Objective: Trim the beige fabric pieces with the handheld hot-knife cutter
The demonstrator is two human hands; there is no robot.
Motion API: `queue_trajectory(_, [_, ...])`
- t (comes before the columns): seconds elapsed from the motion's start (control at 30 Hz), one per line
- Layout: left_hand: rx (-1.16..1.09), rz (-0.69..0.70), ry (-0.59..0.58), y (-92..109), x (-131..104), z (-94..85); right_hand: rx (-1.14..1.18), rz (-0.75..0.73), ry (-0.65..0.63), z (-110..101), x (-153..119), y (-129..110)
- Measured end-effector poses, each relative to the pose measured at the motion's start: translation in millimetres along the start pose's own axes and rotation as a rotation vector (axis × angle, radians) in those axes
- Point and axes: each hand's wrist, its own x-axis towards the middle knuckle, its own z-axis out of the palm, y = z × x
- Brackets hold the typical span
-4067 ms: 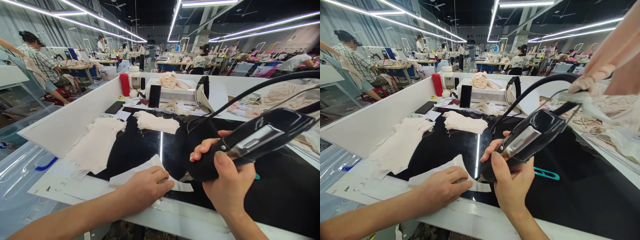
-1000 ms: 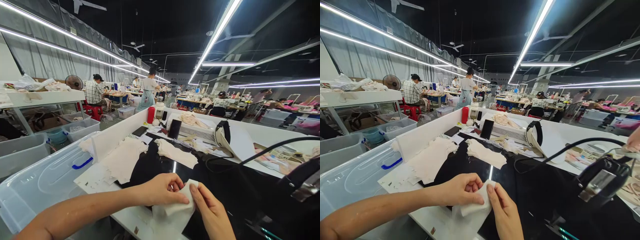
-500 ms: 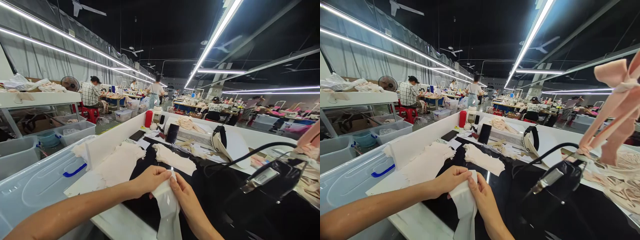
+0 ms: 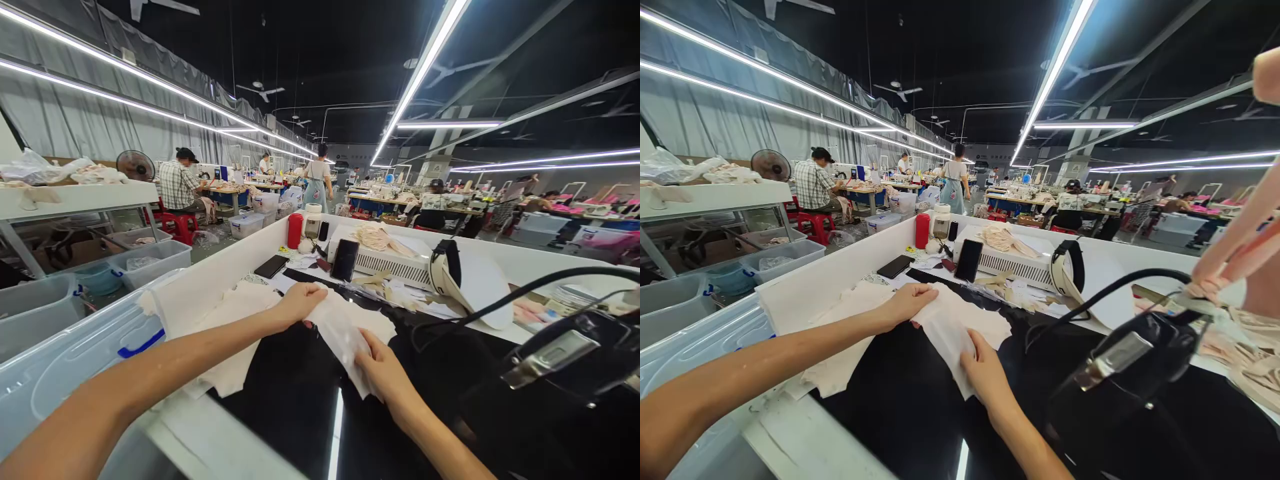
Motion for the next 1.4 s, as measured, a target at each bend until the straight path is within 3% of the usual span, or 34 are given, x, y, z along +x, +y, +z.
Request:
queue_trajectory(0.27, [0.084,-0.094,0.099,4.9,63.3,4.4,0.140,0.040,0.354,-51.7,51.2,3.5])
queue_trajectory(0.37, [0.134,-0.134,0.092,0.4,76.0,7.9,0.124,0.025,0.412,-63.8,68.5,11.9])
queue_trajectory(0.67, [0.293,-0.255,0.064,-32.0,82.4,5.9,-0.239,-0.057,0.375,-75.4,88.5,46.2])
queue_trajectory(0.9, [0.344,-0.274,-0.018,-30.4,71.0,5.5,-0.494,-0.251,0.404,-76.2,77.9,40.4])
queue_trajectory(1.03, [0.462,-0.203,0.000,-15.2,51.7,-21.0,-0.530,-0.304,0.390,-66.0,56.6,34.0])
queue_trajectory(1.23, [0.834,-0.071,0.125,6.1,-3.2,-98.5,-0.476,-0.352,0.259,-33.2,17.2,23.9])
queue_trajectory(1.33, [0.996,-0.071,0.187,-0.3,-31.3,-128.1,-0.440,-0.361,0.192,-17.9,1.4,16.6])
queue_trajectory(1.4, [1.054,-0.099,0.171,-12.0,-45.6,-137.5,-0.421,-0.362,0.150,-10.4,-6.3,12.0])
